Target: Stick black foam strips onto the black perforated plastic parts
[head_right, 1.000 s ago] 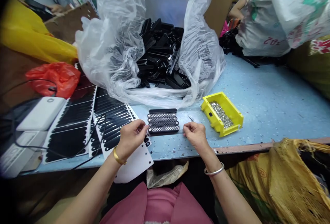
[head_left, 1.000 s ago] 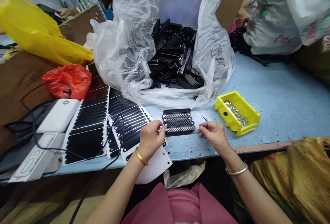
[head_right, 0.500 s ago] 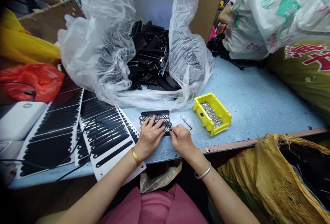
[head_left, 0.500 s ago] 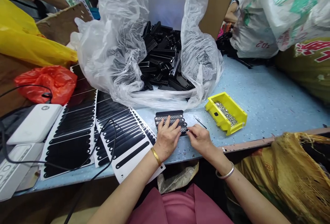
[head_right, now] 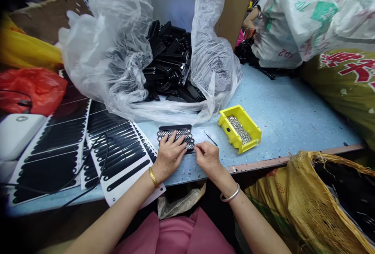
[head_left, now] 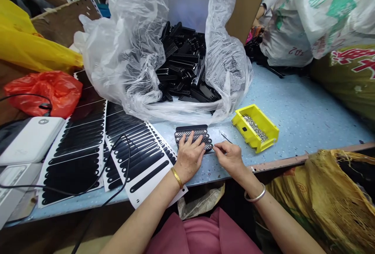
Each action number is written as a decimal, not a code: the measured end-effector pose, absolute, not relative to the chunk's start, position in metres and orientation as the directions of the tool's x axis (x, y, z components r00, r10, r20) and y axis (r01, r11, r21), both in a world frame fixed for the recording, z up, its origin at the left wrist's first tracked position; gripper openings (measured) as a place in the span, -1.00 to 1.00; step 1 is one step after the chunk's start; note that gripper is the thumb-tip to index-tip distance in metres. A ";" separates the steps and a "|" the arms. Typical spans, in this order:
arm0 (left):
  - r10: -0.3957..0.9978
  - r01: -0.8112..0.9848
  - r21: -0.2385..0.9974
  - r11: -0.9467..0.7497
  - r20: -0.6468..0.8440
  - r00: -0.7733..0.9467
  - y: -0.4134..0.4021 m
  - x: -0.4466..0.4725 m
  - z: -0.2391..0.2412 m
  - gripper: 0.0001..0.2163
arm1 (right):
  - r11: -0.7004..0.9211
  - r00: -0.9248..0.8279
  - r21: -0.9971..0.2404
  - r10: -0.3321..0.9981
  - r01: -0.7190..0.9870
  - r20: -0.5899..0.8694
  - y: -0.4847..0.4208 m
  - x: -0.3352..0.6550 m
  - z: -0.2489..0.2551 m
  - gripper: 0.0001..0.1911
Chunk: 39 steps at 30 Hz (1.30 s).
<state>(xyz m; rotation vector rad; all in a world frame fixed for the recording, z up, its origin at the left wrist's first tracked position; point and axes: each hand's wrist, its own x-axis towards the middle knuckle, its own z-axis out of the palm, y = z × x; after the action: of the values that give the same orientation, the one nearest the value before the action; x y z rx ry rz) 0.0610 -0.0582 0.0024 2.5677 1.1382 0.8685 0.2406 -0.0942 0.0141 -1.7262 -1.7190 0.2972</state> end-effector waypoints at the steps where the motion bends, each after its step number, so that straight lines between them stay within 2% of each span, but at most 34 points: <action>1: 0.727 0.611 0.397 -0.685 0.436 0.531 -0.058 0.061 0.002 -0.78 | 0.116 0.066 -0.561 0.954 0.819 0.294 -0.092 0.241 0.015 -0.78; 5: 0.720 0.620 0.374 -0.690 0.445 0.533 -0.059 0.062 0.002 -0.79 | 0.131 -0.064 -0.367 0.980 0.921 0.188 -0.085 0.236 0.024 -0.77; 10: 0.712 0.614 0.369 -0.698 0.448 0.540 -0.059 0.062 0.002 -0.78 | 0.056 -0.060 -0.095 0.998 0.994 -0.034 -0.071 0.222 0.048 -0.79; 13: 0.715 0.613 0.376 -0.695 0.449 0.536 -0.059 0.062 0.001 -0.77 | 0.048 -0.048 -0.008 0.986 0.999 -0.160 -0.058 0.213 0.063 -0.85; 15: 0.716 0.615 0.374 -0.694 0.451 0.533 -0.059 0.062 0.001 -0.76 | 0.039 -0.037 0.004 0.976 0.999 -0.215 -0.049 0.209 0.070 -0.87; 22: 0.701 0.626 0.337 -0.703 0.479 0.529 -0.060 0.063 -0.002 -0.77 | -0.136 0.081 -0.113 0.916 0.984 -0.393 -0.031 0.207 0.073 -0.95; 24: 0.698 0.628 0.333 -0.703 0.490 0.522 -0.059 0.063 -0.003 -0.78 | -0.182 0.118 -0.109 0.895 0.977 -0.429 -0.030 0.206 0.073 -0.94; 27: 0.696 0.630 0.330 -0.703 0.503 0.513 -0.059 0.064 -0.003 -0.79 | -0.202 0.161 -0.071 0.911 0.977 -0.380 -0.032 0.208 0.075 -0.96; 29: 0.692 0.629 0.327 -0.705 0.507 0.513 -0.059 0.064 -0.003 -0.80 | -0.212 0.167 -0.098 0.923 0.972 -0.346 -0.034 0.215 0.077 -0.92; 31: 0.689 0.627 0.324 -0.708 0.509 0.515 -0.059 0.064 -0.003 -0.80 | -0.253 0.177 -0.204 0.928 0.946 -0.327 -0.037 0.226 0.076 -0.86; 34: 0.688 0.627 0.323 -0.709 0.510 0.516 -0.059 0.064 -0.003 -0.81 | -0.332 0.191 -0.462 0.926 0.822 -0.325 -0.045 0.242 0.067 -0.83; 36: 0.689 0.626 0.325 -0.709 0.510 0.516 -0.059 0.063 -0.002 -0.81 | -0.323 0.172 -0.610 0.940 0.724 -0.294 -0.052 0.247 0.057 -0.86; 39: 0.686 0.623 0.325 -0.712 0.509 0.520 -0.059 0.063 -0.002 -0.81 | -0.248 0.157 -0.712 0.969 0.657 -0.192 -0.061 0.248 0.041 -0.89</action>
<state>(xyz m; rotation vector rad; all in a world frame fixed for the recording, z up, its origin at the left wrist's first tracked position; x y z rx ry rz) 0.0630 -0.0590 -0.0019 2.6490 1.1449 0.9566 0.2476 -0.0608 0.0410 -1.9716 -1.5410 0.8816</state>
